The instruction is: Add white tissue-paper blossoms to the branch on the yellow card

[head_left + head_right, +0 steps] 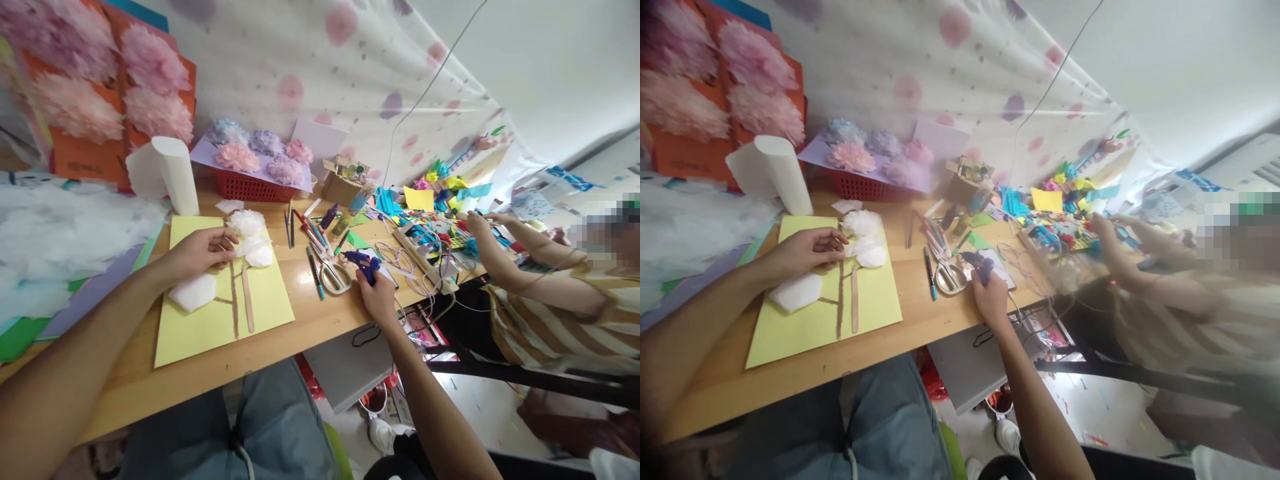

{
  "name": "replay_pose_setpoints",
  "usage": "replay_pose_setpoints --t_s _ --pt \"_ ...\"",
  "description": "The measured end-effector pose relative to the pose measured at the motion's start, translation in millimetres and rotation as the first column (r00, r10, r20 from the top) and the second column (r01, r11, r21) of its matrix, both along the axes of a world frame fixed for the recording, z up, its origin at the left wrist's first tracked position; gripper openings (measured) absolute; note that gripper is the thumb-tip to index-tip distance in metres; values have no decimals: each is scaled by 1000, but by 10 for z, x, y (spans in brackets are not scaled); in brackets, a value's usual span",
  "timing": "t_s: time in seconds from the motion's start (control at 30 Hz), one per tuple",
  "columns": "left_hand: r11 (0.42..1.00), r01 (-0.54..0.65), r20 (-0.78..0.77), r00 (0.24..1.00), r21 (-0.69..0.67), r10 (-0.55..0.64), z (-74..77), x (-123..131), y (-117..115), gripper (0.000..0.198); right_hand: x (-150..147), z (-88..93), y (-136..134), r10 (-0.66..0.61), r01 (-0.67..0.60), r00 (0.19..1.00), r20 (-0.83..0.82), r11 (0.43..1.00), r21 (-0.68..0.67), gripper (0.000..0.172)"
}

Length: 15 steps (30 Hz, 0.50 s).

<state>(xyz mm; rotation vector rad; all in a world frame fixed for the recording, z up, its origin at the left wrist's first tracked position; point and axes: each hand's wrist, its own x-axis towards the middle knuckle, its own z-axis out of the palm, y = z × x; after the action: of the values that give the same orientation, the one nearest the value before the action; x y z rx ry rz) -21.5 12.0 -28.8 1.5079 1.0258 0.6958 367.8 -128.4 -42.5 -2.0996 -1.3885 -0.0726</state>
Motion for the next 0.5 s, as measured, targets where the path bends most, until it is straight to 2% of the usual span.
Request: replay_pose_setpoints --t_s 0.27,0.5 --pt "1000 23 -7 1000 20 -23 -31 -16 16 37 -5 -19 -1 -13 14 999 44 1000 -13 38" --pt "999 20 -4 1000 31 -20 -26 -12 15 35 -87 58 -45 -66 77 989 132 994 -80 39"
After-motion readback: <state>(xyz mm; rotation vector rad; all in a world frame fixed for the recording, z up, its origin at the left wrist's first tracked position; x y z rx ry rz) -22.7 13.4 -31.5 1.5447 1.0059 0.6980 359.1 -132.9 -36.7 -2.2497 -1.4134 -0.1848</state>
